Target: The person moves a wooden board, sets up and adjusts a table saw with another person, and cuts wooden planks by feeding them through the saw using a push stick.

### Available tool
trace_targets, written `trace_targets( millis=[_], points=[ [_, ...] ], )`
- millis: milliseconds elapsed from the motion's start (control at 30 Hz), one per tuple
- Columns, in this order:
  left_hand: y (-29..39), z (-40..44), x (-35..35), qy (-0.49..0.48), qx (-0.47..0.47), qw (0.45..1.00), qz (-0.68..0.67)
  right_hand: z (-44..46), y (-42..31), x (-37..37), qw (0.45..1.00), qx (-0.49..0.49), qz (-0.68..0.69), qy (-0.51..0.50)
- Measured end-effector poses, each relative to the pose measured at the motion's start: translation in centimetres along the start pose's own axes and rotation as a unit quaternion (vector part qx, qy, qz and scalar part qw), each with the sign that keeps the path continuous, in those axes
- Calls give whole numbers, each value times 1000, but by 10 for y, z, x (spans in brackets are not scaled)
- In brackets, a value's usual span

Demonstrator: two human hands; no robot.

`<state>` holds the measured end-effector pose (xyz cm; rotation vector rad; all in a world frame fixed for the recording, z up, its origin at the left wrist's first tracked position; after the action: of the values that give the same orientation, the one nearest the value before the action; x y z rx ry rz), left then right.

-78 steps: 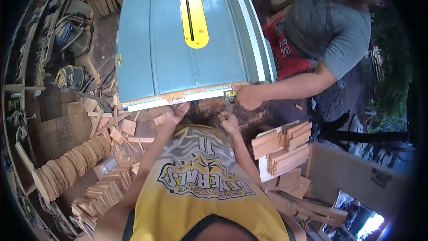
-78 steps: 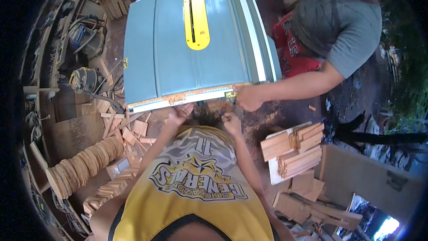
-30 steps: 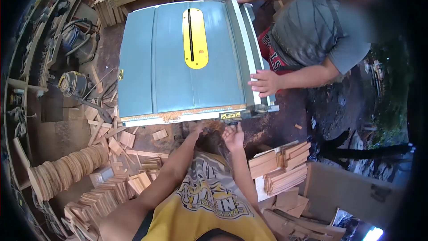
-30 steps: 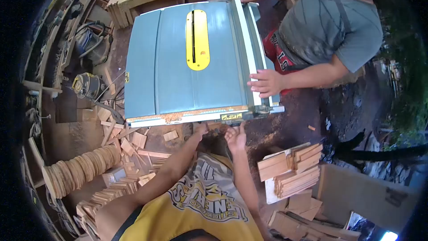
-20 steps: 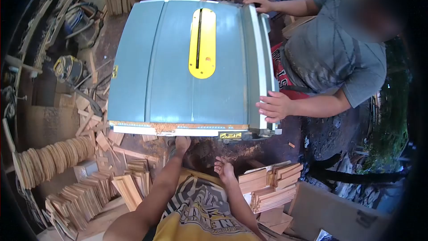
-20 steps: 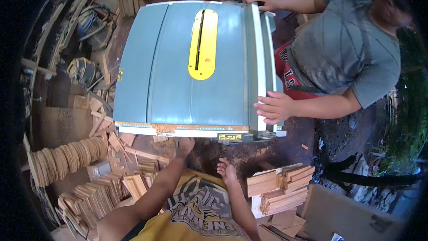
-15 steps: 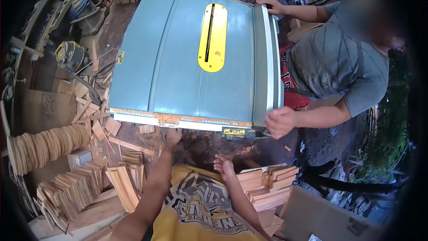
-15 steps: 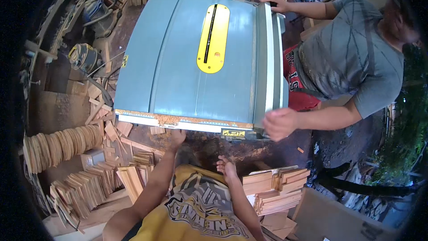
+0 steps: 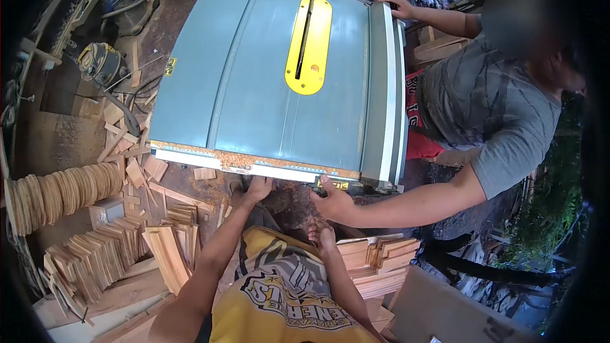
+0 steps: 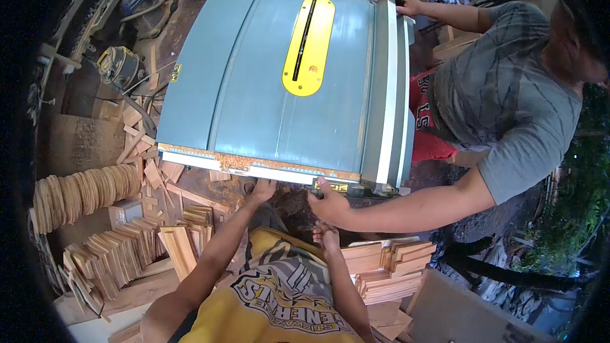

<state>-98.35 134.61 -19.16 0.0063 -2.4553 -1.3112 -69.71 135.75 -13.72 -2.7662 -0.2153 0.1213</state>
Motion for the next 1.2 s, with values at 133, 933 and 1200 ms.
trace_targets(
  millis=[133,933,1200],
  points=[
    [-33,13,-18,91,-89,990,66,3,1,-14,999,15,-35,0],
    [-63,25,-2,48,-67,978,193,30,13,-16,994,69,-86,-9],
    [-16,-15,58,63,-4,984,169,33,22,-15,992,31,-117,-23]
  ],
)
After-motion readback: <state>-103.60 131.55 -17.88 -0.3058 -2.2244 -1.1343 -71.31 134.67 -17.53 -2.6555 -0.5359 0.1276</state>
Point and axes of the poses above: each hand's wrist, its own z-axis towards the middle knuckle, its own x-axis out of the back of the hand, y = z × x, the point moved 2 cm from there along z, towards the middle knuckle, and after that the axes turned 5 degrees about -x, right-handed, at the moved point
